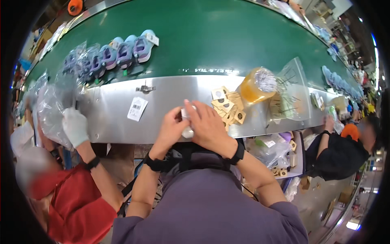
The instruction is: The person attaches paper tags to a row of light blue and purple sneakers on a green conveyor belt. They pick up tags from a pile, use a plastic pin to secure them to the shoe tongue, and then move the tagged shoes down the line.
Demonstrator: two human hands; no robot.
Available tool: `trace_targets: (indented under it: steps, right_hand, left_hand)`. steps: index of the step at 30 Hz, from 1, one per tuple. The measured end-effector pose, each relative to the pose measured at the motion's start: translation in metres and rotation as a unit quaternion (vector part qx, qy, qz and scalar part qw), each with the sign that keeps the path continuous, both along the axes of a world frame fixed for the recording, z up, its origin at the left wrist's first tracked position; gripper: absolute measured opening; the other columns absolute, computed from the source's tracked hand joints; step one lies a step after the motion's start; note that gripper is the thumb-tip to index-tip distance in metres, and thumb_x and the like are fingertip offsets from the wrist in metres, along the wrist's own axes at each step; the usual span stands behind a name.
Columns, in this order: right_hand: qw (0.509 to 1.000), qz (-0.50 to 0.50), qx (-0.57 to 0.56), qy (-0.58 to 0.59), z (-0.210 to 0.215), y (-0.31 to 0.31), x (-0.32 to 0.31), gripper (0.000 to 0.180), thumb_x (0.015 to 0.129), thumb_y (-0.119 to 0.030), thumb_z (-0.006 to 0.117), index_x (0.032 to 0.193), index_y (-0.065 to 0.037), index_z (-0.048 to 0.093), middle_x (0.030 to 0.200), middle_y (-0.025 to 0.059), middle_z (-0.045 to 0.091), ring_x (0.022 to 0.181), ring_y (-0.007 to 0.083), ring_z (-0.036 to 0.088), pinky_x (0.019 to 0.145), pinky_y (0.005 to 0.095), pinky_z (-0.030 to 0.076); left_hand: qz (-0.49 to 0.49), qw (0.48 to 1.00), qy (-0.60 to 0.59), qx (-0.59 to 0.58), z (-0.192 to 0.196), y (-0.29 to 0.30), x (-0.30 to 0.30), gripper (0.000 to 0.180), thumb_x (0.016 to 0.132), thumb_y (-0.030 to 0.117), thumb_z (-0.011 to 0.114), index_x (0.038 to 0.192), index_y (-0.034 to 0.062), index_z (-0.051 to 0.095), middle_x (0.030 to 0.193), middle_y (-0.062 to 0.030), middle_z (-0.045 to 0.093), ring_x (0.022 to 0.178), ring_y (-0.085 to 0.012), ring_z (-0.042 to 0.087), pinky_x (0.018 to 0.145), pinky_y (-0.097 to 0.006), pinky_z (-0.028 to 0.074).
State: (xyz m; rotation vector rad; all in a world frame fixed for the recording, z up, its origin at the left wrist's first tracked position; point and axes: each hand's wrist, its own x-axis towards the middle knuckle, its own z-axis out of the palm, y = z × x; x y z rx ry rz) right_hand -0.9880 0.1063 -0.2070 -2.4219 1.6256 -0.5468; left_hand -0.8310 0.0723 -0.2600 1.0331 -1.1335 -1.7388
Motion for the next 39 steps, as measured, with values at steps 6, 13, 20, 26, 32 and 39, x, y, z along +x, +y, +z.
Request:
trace_targets:
  steps: [6, 13, 20, 26, 32, 39]
  right_hand:
    - [0.998, -0.017, 0.04, -0.05, -0.001, 0.004, -0.042, 0.072, 0.069, -0.02, 0.079, 0.132, -0.007, 0.046, 0.132, 0.0175, 0.049, 0.121, 0.0364, 0.048, 0.099, 0.0408, 0.042]
    - [0.97, -0.177, 0.152, -0.061, -0.013, 0.039, -0.126, 0.07, 0.068, -0.014, 0.079, 0.129, -0.003, 0.047, 0.13, 0.0177, 0.049, 0.12, 0.0376, 0.047, 0.1, 0.0413, 0.041]
    - [0.96, -0.176, 0.217, -0.017, -0.022, 0.011, -0.137, 0.097, 0.059, -0.01, 0.081, 0.143, -0.01, 0.032, 0.139, 0.0183, 0.041, 0.123, 0.0401, 0.045, 0.1, 0.0428, 0.043]
    - [0.951, -0.159, 0.244, -0.1, -0.034, -0.01, -0.146, 0.093, 0.061, -0.004, 0.076, 0.143, -0.017, 0.034, 0.14, 0.0176, 0.04, 0.118, 0.0399, 0.051, 0.089, 0.041, 0.052]
    - [0.958, -0.152, 0.219, -0.103, -0.048, -0.019, -0.142, 0.087, 0.062, -0.003, 0.075, 0.14, -0.007, 0.036, 0.132, 0.0173, 0.042, 0.113, 0.0373, 0.054, 0.084, 0.0403, 0.054]
    - [0.936, -0.17, 0.241, -0.195, -0.042, -0.017, -0.139, 0.081, 0.064, -0.003, 0.075, 0.136, -0.008, 0.04, 0.132, 0.0186, 0.04, 0.1, 0.0382, 0.059, 0.08, 0.0404, 0.054]
  left_hand:
    - [0.036, 0.961, -0.256, -0.096, -0.032, -0.068, 0.005, 0.027, 0.081, 0.009, 0.061, 0.105, -0.0042, 0.062, 0.085, -0.0161, 0.067, 0.084, -0.0268, 0.066, 0.074, -0.035, 0.051]
    - [0.056, 0.796, -0.558, -0.228, -0.024, -0.065, -0.005, 0.058, 0.079, 0.025, 0.067, 0.125, -0.0054, 0.048, 0.13, -0.0248, 0.043, 0.12, -0.0388, 0.044, 0.092, -0.048, 0.04]
    - [-0.301, 0.762, -0.388, -0.422, 0.007, -0.044, -0.097, 0.114, 0.051, 0.038, 0.089, 0.144, 0.0072, 0.032, 0.152, -0.0241, 0.018, 0.139, -0.0458, 0.021, 0.11, -0.052, 0.027]
    - [-0.306, 0.747, -0.435, -0.398, -0.013, -0.063, -0.126, 0.117, 0.05, 0.035, 0.09, 0.147, 0.0109, 0.03, 0.151, -0.0241, 0.022, 0.138, -0.0437, 0.025, 0.109, -0.054, 0.027]
    - [-0.295, 0.802, -0.335, -0.397, -0.028, -0.074, -0.132, 0.111, 0.05, 0.031, 0.09, 0.144, 0.0079, 0.034, 0.149, -0.0233, 0.026, 0.136, -0.0431, 0.027, 0.109, -0.054, 0.027]
    - [-0.25, 0.853, -0.247, -0.385, -0.005, -0.075, -0.106, 0.09, 0.06, 0.023, 0.086, 0.137, 0.0041, 0.042, 0.145, -0.0186, 0.036, 0.131, -0.0383, 0.038, 0.106, -0.046, 0.035]
